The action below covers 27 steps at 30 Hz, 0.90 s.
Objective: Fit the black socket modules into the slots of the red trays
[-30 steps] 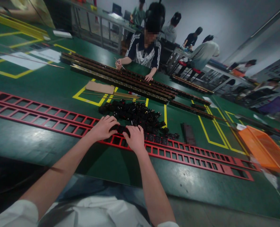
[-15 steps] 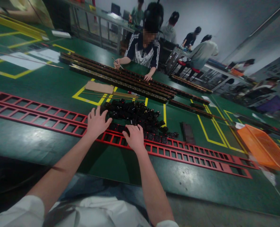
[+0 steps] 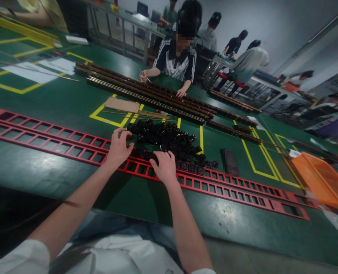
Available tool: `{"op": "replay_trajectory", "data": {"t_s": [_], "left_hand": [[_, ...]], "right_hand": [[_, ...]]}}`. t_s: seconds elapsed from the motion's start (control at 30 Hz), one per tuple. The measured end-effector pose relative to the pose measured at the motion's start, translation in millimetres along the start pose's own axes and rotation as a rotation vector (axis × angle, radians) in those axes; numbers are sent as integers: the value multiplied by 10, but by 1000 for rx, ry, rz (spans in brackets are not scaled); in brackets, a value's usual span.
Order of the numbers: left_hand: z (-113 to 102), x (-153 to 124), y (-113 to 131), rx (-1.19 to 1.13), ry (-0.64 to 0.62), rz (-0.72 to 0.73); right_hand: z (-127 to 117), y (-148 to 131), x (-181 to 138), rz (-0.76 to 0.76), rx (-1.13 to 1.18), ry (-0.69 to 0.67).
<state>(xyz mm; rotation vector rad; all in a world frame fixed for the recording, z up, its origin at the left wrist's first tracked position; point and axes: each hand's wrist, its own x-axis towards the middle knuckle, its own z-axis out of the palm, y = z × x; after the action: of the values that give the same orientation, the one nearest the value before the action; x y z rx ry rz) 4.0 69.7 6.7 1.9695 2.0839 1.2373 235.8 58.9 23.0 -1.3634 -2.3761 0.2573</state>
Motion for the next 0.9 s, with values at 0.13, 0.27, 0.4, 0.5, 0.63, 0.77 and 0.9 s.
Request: {"op": "replay_trajectory", "data": {"t_s": [0.13, 0.27, 0.4, 0.5, 0.63, 0.77, 0.9], "left_hand": [[-3, 10, -21, -33, -55, -21], [-4, 19, -32, -91, -92, -34], [-14, 24, -15, -132, -69, -24], [-29, 21, 3, -156, -32, -6], [-78, 20, 49, -157, -31, -10], [-149, 33, 80, -153, -19, 11], [-217, 19, -1, -192, -50, -4]], "right_hand": [[2, 3, 5, -1, -2, -7], [-1, 3, 5, 1, -1, -14], [-11, -4, 3, 5, 4, -20], [-15, -9, 4, 4, 5, -18], [-11, -4, 6, 1, 10, -14], [-10, 6, 10, 0, 19, -7], [-6, 9, 11, -4, 15, -7]]}}
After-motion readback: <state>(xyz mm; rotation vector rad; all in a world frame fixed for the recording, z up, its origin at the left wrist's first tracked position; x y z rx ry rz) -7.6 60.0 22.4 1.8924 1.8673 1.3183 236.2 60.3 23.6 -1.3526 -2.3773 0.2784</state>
